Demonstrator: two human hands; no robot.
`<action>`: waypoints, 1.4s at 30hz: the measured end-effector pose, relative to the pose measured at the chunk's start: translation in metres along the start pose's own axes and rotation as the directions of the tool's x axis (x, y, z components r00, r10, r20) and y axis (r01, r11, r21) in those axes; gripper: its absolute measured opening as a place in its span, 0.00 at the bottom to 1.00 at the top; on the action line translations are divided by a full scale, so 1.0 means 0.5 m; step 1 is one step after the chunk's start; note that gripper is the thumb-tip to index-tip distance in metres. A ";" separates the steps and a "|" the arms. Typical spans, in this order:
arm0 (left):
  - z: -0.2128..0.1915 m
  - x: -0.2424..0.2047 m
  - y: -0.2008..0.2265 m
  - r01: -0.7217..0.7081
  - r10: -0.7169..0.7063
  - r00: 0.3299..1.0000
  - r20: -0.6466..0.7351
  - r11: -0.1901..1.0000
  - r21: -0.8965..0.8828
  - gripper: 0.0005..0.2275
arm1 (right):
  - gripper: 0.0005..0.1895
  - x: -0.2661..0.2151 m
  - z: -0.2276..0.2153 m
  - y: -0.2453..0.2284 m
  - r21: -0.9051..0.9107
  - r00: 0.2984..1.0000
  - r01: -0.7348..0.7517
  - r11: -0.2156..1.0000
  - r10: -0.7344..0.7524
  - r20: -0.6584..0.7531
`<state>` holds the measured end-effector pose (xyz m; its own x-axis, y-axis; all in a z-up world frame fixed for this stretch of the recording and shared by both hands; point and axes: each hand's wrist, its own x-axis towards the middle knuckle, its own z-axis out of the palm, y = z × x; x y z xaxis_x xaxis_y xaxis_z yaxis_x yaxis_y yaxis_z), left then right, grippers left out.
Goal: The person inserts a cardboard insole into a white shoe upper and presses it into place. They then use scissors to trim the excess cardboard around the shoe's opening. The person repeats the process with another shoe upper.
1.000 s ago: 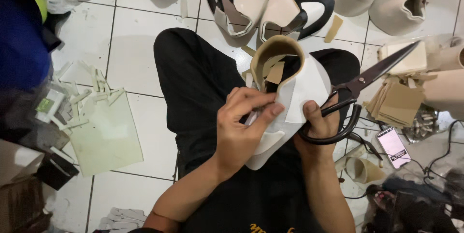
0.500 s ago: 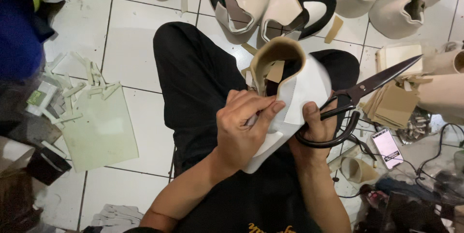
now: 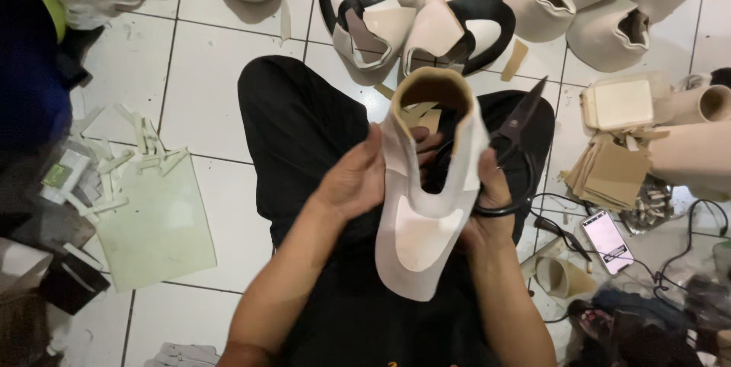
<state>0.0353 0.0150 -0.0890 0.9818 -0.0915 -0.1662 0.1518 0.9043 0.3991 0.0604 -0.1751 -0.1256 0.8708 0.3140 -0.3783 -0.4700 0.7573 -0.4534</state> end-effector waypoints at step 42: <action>0.092 -0.049 -0.009 -0.227 0.394 0.904 -0.167 0.772 0.593 0.11 | 0.15 -0.077 0.186 -0.058 -0.834 0.923 0.319 0.449 -0.345 0.167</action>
<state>0.0158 -0.0058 -0.0453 0.9281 0.3434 -0.1440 -0.0378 0.4715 0.8810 0.0537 -0.1561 -0.0229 0.9906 0.1241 -0.0577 -0.0535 -0.0371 -0.9979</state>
